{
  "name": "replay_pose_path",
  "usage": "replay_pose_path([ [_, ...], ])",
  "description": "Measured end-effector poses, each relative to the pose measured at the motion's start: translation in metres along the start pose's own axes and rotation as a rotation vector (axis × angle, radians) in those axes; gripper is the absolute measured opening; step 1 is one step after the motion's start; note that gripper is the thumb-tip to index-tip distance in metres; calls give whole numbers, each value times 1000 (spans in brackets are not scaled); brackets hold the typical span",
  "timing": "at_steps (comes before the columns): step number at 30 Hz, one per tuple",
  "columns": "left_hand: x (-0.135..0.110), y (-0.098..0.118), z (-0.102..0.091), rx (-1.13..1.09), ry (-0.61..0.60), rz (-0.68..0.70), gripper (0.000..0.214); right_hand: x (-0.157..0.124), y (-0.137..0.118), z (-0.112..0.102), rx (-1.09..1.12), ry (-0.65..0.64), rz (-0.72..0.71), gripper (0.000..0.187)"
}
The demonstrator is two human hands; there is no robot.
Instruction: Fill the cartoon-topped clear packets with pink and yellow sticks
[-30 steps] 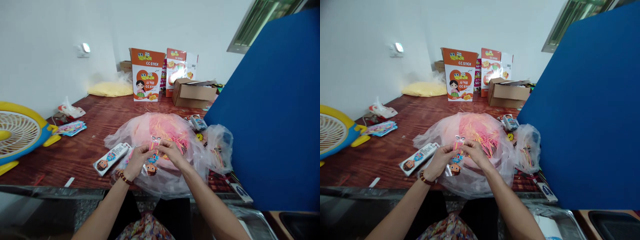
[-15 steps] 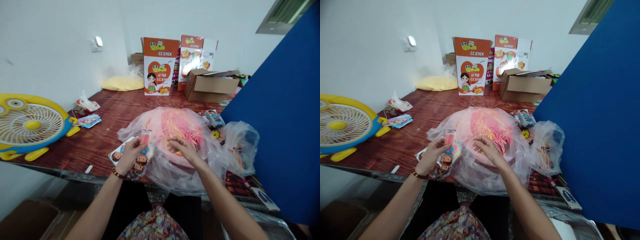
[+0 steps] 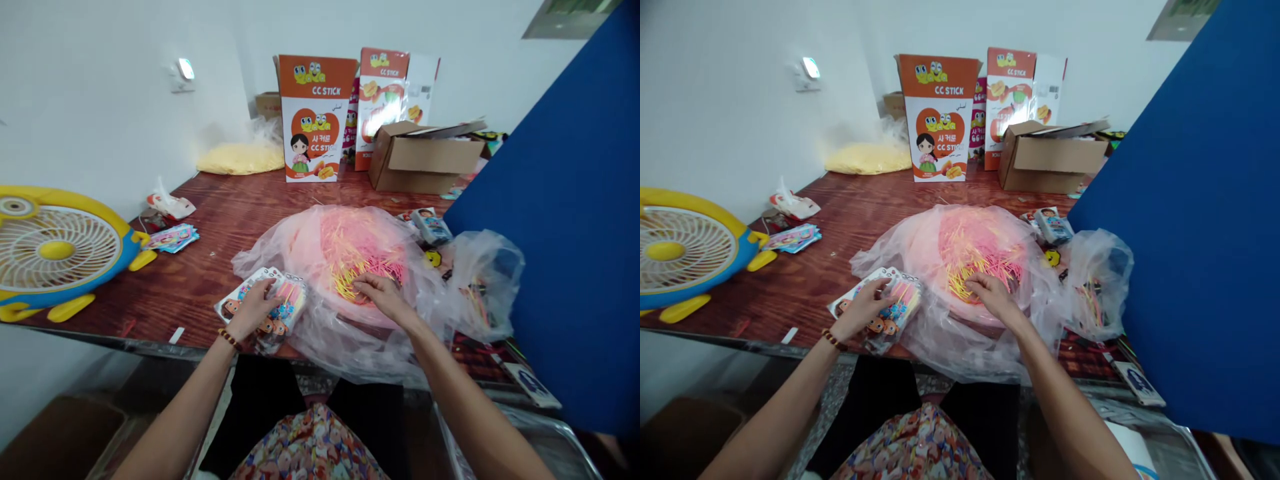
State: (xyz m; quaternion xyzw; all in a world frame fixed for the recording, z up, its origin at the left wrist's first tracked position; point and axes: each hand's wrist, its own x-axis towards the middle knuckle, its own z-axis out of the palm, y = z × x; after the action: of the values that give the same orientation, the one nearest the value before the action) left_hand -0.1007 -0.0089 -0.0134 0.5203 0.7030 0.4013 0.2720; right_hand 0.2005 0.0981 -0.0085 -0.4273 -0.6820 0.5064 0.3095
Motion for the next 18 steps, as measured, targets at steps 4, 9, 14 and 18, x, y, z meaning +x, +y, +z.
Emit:
replay_pose_path([
  [4, 6, -7, -21, 106, -4, -22, 60, 2, 22, -37, -173, 91, -22, 23],
  [9, 17, -26, -45, 691, 126, -3, 52, 8, 37, -63, -630, -39, -19, 15],
  [14, 20, -46, -44, 772, 38, -9, 46, 9, 32, -62, -808, -320, -126, 14],
  [18, 24, -51, -43, 800, 24, -22, 48, 4, 22, -63, -920, -463, -217, 16],
])
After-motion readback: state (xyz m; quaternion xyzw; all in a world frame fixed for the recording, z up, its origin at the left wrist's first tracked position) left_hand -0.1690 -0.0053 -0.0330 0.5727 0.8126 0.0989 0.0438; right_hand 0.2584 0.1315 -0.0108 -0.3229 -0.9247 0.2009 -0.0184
